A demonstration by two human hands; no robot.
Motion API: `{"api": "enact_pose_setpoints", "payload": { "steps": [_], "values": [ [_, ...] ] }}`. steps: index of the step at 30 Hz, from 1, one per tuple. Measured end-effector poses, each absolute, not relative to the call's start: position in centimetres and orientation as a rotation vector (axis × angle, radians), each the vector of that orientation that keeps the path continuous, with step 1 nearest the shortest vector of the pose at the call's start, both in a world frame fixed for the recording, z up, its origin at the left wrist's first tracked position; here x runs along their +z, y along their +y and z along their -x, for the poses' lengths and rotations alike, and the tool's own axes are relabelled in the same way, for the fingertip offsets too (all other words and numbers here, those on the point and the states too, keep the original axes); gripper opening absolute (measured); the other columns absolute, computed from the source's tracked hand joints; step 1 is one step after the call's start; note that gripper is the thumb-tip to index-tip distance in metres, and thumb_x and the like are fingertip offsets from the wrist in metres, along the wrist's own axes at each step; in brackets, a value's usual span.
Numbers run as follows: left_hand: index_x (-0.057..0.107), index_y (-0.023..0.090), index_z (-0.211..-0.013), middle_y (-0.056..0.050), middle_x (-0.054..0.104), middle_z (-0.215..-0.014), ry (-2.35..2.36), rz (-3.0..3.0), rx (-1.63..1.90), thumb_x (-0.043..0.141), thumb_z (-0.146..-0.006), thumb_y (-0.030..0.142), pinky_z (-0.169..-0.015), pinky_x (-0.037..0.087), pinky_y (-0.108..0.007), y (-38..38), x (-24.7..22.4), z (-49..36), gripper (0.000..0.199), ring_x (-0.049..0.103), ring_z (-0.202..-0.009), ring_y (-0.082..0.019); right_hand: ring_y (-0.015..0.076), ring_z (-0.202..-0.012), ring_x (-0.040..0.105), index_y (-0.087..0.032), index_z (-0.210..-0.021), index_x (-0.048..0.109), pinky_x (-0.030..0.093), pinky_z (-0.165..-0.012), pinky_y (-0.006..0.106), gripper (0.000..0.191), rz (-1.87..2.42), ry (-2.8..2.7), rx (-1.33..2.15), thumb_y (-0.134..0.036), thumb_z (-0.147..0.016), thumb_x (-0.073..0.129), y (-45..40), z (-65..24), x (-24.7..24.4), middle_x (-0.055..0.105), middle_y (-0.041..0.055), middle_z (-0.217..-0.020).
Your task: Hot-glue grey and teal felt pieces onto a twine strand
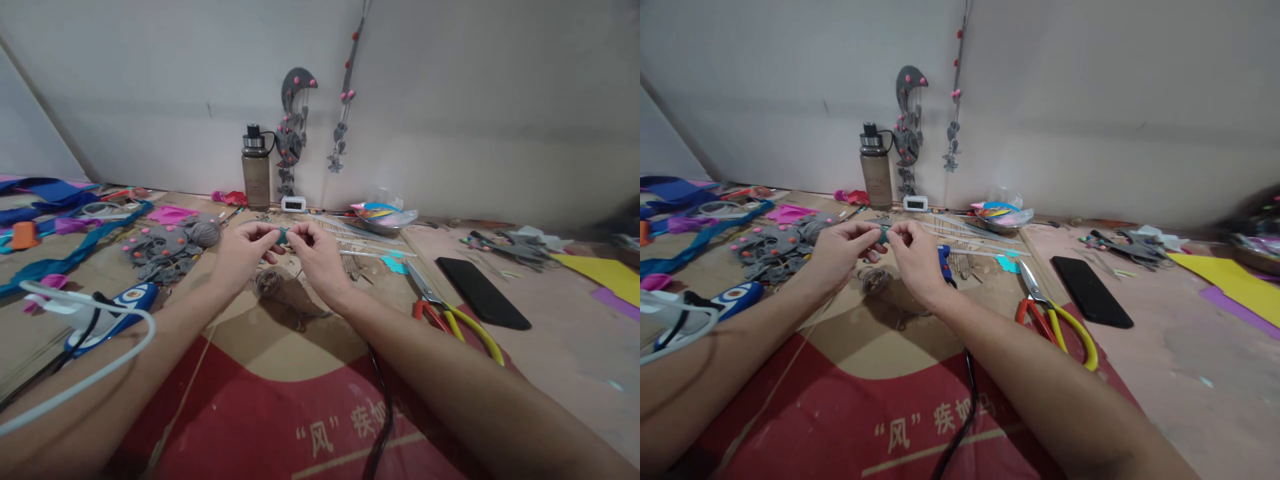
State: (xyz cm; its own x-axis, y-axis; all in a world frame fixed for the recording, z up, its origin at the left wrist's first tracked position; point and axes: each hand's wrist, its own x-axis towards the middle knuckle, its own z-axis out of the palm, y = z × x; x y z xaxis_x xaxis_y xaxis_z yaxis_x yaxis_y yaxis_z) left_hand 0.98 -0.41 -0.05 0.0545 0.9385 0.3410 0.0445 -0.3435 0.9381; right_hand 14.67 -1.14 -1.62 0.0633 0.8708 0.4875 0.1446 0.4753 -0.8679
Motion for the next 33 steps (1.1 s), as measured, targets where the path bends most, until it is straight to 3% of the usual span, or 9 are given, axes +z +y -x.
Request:
{"api": "enact_pose_setpoints", "payload": {
  "steps": [33],
  "values": [
    [0.065,0.014,-0.078,-0.003,0.065,-0.068,0.977,-1.496,1.401,0.071,-0.068,0.032,-0.041,0.045,-0.019,-0.92,0.12,-1.28,0.022,0.064,-0.057,-0.014,0.0107,-0.062,0.044,-0.018,-0.066,0.055,0.035,-0.061,0.026,0.02,1.066,-1.469,0.545,-0.032,-0.081,0.053,-1.76,-14.69,-0.99,0.052,-0.0018,-0.065]
  ]
}}
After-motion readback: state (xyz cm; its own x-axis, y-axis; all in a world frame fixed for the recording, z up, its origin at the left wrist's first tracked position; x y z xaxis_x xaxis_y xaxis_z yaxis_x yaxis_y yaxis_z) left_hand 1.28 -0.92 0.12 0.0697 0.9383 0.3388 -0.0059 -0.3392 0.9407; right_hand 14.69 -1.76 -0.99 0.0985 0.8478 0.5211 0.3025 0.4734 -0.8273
